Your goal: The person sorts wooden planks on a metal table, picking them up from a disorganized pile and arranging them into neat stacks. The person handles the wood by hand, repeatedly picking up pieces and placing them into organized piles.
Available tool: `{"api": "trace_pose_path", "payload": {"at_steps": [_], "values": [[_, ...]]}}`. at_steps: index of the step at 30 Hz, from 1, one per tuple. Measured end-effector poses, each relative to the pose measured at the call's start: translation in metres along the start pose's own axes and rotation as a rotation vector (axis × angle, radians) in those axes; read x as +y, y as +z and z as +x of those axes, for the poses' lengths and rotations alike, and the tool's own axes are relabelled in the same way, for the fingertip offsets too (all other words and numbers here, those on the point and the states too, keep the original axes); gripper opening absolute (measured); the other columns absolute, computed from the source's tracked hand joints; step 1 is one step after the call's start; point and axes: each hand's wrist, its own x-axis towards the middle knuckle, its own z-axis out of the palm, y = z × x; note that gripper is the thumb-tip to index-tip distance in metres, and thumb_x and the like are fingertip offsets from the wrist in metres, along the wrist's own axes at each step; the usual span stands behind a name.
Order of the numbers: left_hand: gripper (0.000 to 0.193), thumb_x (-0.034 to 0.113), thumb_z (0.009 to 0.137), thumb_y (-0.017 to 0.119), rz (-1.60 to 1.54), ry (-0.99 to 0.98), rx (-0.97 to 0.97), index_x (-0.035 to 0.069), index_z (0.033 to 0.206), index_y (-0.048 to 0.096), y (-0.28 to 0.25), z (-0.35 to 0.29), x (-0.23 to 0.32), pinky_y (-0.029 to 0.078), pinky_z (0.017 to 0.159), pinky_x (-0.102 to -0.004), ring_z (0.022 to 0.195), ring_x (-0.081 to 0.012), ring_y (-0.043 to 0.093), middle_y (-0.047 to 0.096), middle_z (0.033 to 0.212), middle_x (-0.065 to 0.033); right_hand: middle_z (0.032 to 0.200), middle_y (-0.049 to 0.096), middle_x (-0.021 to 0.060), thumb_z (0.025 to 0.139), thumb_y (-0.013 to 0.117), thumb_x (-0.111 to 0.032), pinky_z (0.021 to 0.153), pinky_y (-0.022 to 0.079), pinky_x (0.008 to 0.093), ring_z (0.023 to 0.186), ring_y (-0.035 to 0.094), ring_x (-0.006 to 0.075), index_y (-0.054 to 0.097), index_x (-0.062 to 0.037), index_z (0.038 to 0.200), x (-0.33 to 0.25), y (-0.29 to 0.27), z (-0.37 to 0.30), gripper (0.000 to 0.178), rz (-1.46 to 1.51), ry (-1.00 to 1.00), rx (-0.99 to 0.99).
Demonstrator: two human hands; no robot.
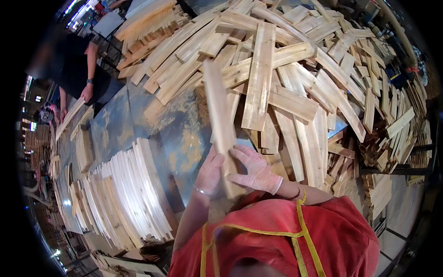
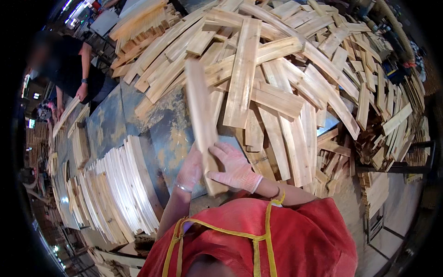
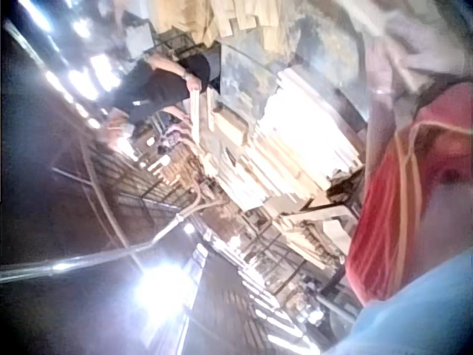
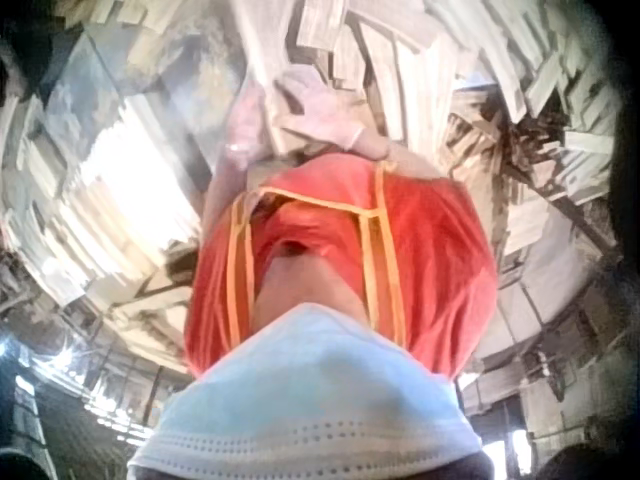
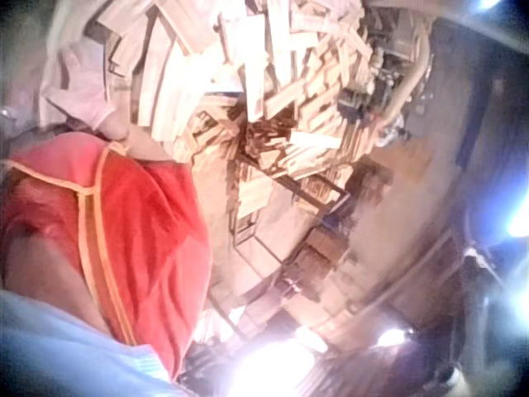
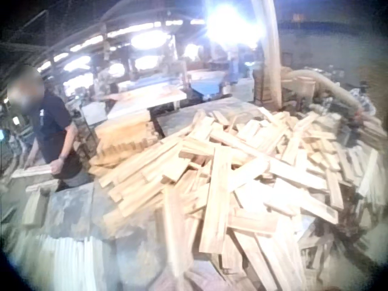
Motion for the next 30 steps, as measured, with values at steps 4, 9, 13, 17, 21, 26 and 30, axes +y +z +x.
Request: {"api": "trace_pose_path", "payload": {"at_steps": [4,9,13,17,21,26,30], "values": [[0.057,0.011,0.091,0.069,0.104,0.049,0.211,-0.001,0.145,0.055,-0.027,-0.022,-0.013,0.050,0.101,-0.0330,0.115,-0.0195,0.064,0.067,0.130,-0.0097,0.146,0.057,0.0267,0.088,0.076,-0.035,0.118,0.041,0.0433,0.139,0.052,0.0387,0.050,0.0058,0.148,0.048,-0.007,0.006,0.076,0.264,0.389,0.242],[0.054,0.004,0.080,0.070,0.733,-0.164,0.668,0.001,0.133,0.063,-0.054,-0.094,0.022,0.053,0.099,-0.0371,0.110,-0.0261,0.068,0.070,0.123,-0.0125,0.111,0.073,0.0061,0.099,0.070,-0.021,0.082,0.056,0.0337,0.098,0.069,0.0161,0.065,-0.0076,0.131,0.131,-0.026,0.053,0.035,0.956,0.765,0.284],[0.059,0.015,0.081,0.073,1.920,-0.065,0.989,0.007,0.139,0.059,-0.162,-0.157,-0.006,0.053,0.103,-0.0404,0.125,-0.0310,0.063,0.063,0.142,-0.0137,0.090,0.067,-0.0028,0.093,0.078,-0.018,0.066,0.047,0.0267,0.077,0.059,0.0082,0.068,-0.0111,0.115,0.082,0.008,0.068,0.025,1.159,0.586,0.078],[0.064,0.021,0.087,0.071,2.027,-0.145,1.099,0.008,0.147,0.053,-0.159,-0.187,0.024,0.048,0.110,-0.0357,0.136,-0.0305,0.056,0.054,0.152,-0.0171,0.096,0.071,-0.0007,0.091,0.080,-0.021,0.069,0.048,0.0271,0.076,0.061,0.0115,0.072,-0.0095,0.118,0.038,0.054,0.006,0.029,1.058,0.555,0.049],[0.064,0.033,0.095,0.073,1.290,0.330,0.620,-0.003,0.145,0.055,-0.151,-0.168,0.007,0.039,0.120,-0.0429,0.137,-0.0362,0.053,0.060,0.144,-0.0204,0.101,0.073,0.0079,0.090,0.080,-0.031,0.084,0.054,0.0328,0.090,0.069,0.0195,0.068,-0.0037,0.130,-0.032,0.103,-0.051,0.050,0.543,0.491,-0.042],[0.048,0.029,0.104,0.063,-0.738,-0.249,-0.235,0.001,0.143,0.059,-0.140,-0.129,-0.043,0.061,0.096,-0.0433,0.110,-0.0301,0.074,0.074,0.124,-0.0161,0.136,0.067,0.0181,0.089,0.078,-0.045,0.105,0.051,0.0388,0.122,0.066,0.0284,0.055,-0.0042,0.148,-0.072,0.107,-0.065,0.075,0.358,0.295,-0.600],[0.057,0.023,0.093,0.072,-0.513,-0.187,0.071,-0.002,0.142,0.059,-0.118,-0.141,-0.036,0.061,0.095,-0.0465,0.110,-0.0318,0.074,0.073,0.124,-0.0195,0.137,0.065,0.0167,0.089,0.078,-0.042,0.112,0.046,0.0433,0.132,0.059,0.0332,0.056,-0.0056,0.148,0.011,0.002,0.043,0.073,-0.428,0.002,-0.009]]}}
